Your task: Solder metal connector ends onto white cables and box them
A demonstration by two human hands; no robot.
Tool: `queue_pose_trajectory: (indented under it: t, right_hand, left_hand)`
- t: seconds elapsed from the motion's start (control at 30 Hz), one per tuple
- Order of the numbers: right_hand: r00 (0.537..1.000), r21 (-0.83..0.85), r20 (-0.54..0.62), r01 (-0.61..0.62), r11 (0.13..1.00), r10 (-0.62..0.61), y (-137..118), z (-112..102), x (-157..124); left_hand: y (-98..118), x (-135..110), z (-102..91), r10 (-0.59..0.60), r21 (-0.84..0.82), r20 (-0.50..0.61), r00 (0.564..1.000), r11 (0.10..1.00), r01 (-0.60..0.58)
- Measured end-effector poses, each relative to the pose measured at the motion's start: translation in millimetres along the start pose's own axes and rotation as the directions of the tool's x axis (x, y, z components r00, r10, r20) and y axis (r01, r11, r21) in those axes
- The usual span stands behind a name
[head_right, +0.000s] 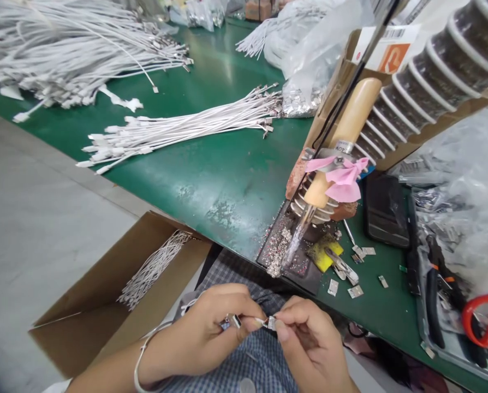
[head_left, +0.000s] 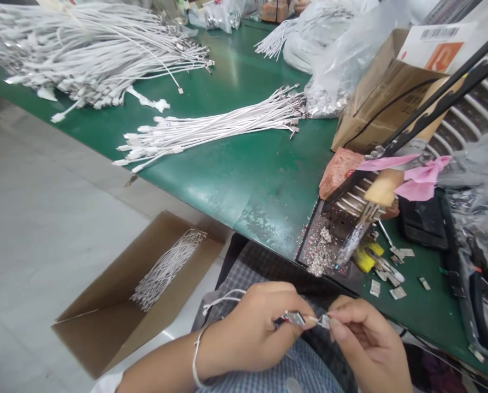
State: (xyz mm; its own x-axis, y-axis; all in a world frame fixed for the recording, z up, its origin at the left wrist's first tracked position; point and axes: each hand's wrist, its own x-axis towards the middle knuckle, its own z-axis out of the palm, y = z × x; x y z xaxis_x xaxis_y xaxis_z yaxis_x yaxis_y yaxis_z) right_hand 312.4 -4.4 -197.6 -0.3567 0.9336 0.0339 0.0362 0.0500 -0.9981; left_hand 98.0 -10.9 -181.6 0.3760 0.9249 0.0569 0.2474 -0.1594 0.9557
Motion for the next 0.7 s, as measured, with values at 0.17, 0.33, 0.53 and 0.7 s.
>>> queue_pose_trajectory:
  t: [0.17,0.33,0.53,0.7]
  right_hand:
    - [0.999,0.054,0.016,-0.032,0.998,0.031,-0.2,-1.2,1.0]
    - [0.997,0.083,0.055,-0.061,0.995,0.056,-3.1,-4.8,1.1]
    - [0.989,0.172,0.102,-0.119,0.978,0.103,-0.9,-7.8,1.6]
    - [0.984,0.227,0.108,-0.163,0.960,0.142,0.8,-6.5,1.5]
  left_hand:
    - [1.3,3.4,0.2,0.068,-0.023,-0.072,0.995,0.997,-0.069]
    - [-0.6,5.9,1.4,0.084,-0.058,-0.093,0.992,0.994,-0.089]
    - [-2.1,6.5,1.0,0.138,-0.044,-0.059,0.989,0.989,-0.140]
    - [0.0,7.1,-1.5,0.153,-0.027,-0.033,0.988,0.988,-0.154]
